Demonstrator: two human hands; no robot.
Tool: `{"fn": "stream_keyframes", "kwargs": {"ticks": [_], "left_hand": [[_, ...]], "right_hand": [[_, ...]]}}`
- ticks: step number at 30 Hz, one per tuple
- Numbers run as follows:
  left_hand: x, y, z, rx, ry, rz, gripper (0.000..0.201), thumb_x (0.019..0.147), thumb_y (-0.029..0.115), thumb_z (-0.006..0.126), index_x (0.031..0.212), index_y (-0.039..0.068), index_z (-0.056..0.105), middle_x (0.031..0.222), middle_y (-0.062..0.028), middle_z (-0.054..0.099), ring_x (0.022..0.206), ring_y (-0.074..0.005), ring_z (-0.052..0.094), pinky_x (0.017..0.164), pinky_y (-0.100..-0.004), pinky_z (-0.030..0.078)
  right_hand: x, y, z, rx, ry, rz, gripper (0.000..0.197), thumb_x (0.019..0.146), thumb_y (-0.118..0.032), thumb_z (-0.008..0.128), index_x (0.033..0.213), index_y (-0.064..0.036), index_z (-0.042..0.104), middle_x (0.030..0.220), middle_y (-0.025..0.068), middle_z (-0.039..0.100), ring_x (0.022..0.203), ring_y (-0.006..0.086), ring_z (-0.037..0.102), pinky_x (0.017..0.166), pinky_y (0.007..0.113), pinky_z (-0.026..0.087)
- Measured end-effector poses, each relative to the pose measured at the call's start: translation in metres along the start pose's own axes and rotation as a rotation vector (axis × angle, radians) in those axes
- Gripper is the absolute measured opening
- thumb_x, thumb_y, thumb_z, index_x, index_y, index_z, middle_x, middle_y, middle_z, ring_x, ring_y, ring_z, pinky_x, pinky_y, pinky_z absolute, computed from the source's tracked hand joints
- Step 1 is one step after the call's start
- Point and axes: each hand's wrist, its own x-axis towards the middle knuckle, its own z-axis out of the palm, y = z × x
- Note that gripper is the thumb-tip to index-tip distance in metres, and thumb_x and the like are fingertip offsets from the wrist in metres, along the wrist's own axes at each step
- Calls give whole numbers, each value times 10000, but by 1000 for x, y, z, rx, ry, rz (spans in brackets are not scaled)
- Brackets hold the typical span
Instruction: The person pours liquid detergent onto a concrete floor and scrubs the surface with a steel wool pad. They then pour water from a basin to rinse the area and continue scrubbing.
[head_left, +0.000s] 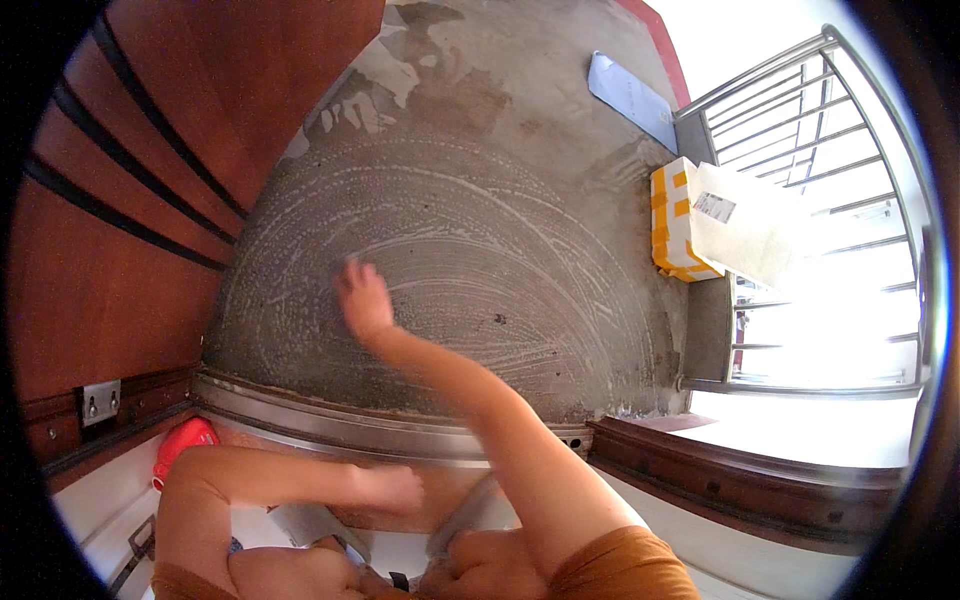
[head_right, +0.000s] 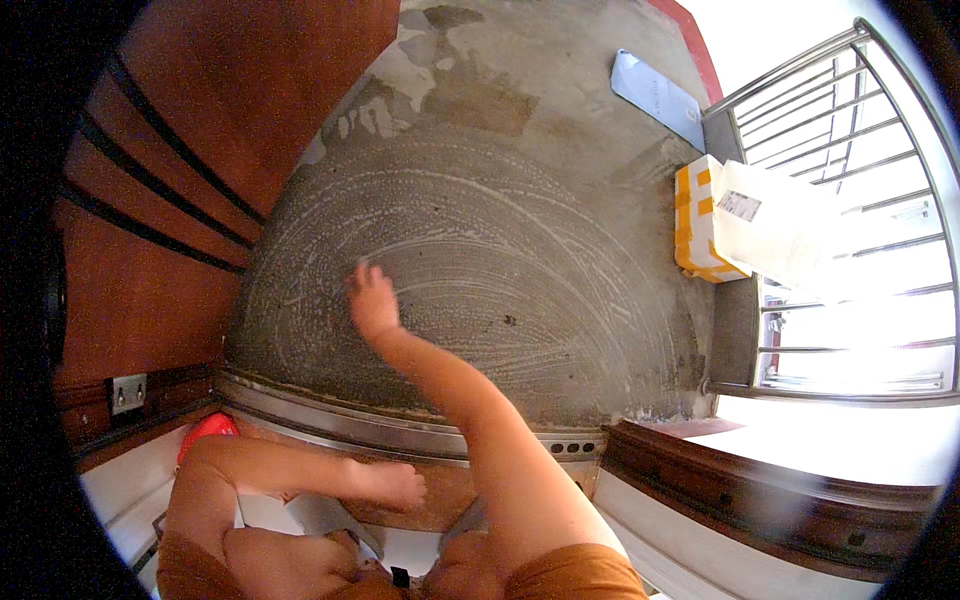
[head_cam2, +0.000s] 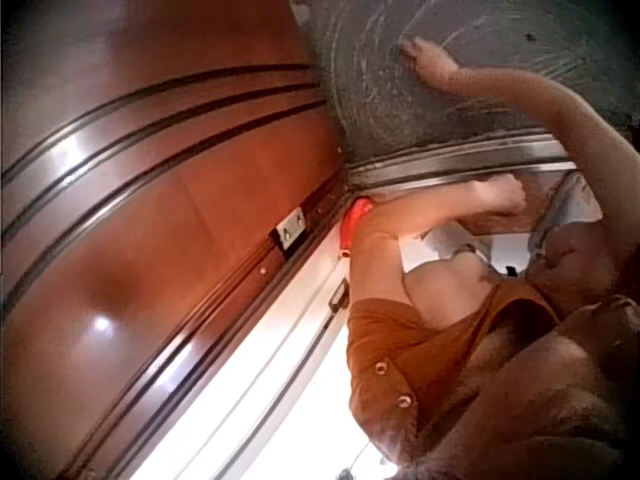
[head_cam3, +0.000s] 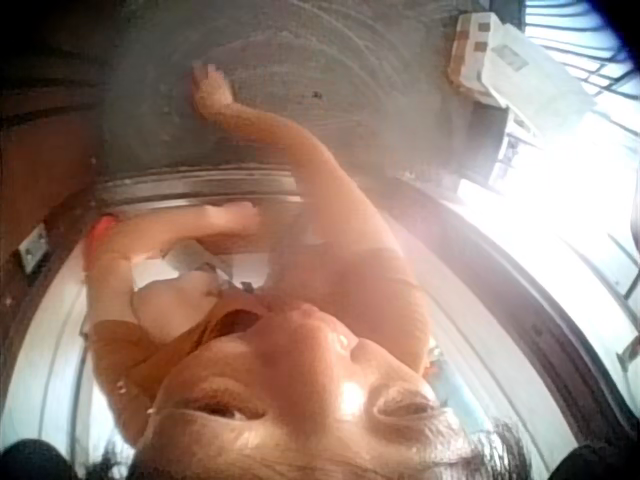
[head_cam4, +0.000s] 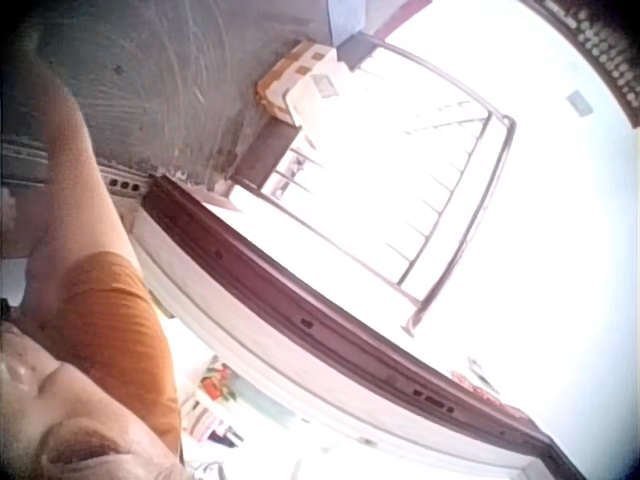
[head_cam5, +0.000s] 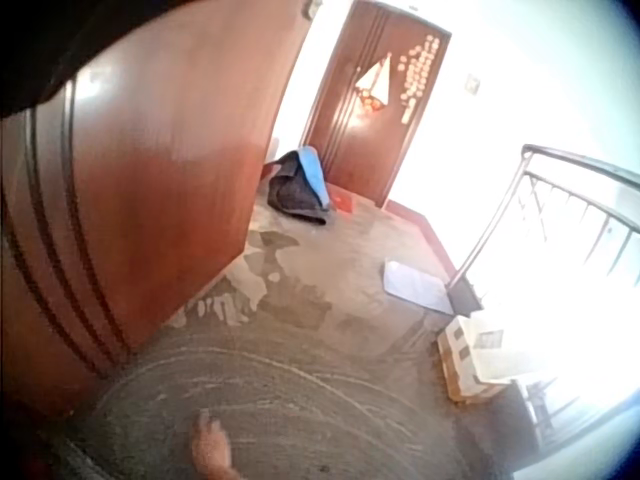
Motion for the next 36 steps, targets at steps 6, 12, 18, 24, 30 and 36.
{"fn": "stream_keyframes", "kwargs": {"ticks": [6, 12, 18, 24, 30, 36], "left_hand": [[-15, -15, -9, -123, 6, -61, 119, 800, 164, 528, 799, 75, 607, 812, -56, 613, 805, -222, 601, 579, -343, 499], [-24, -30, 21, -91, -5, -107, 114, 797, 172, 535, 799, 83, 606, 822, -50, 613, 822, -215, 597, 594, -343, 500], [-26, -32, 3, -167, 85, -88, 107, 791, 172, 538, 796, 90, 606, 821, -49, 612, 806, -214, 594, 621, -338, 490], [-35, -31, -1, -143, 146, -97, 103, 791, 181, 535, 776, 102, 601, 809, -38, 609, 792, -205, 589, 606, -337, 481], [-55, -21, 22, -149, 296, -204, 83, 772, 181, 546, 759, 116, 596, 783, -27, 596, 779, -185, 579, 572, -311, 444], [-38, -34, -2, -89, 178, -87, 88, 761, 172, 547, 749, 97, 591, 773, -32, 595, 790, -190, 578, 582, -320, 461]], "right_hand": [[-58, 41, -1, 9, 119, -461, 497, 790, -108, 521, 1286, -132, 497, 1375, 122, 394, 1119, 258, 478, 901, 341, 437], [-151, 216, -21, 240, 133, 577, 340, 938, -185, 456, 1274, -132, 465, 1320, 160, 454, 1145, 363, 466, 952, 437, 403], [-230, 335, 18, -162, -24, 1491, 340, 908, -144, 445, 1242, -121, 497, 1246, 206, 480, 1112, 390, 459, 941, 459, 411], [-80, 335, 27, 90, 426, 1136, 319, 909, -300, 487, 1135, -88, 561, 1174, 199, 530, 1144, 393, 448, 967, 470, 378], [116, 125, 24, -190, 352, 275, 295, 855, -111, 471, 1132, -105, 573, 1192, 150, 523, 1011, 318, 514, 837, 436, 434], [100, -26, 27, 68, 200, -94, 332, 863, -136, 475, 1180, -72, 549, 1284, 156, 457, 1063, 305, 462, 879, 391, 416]]}}
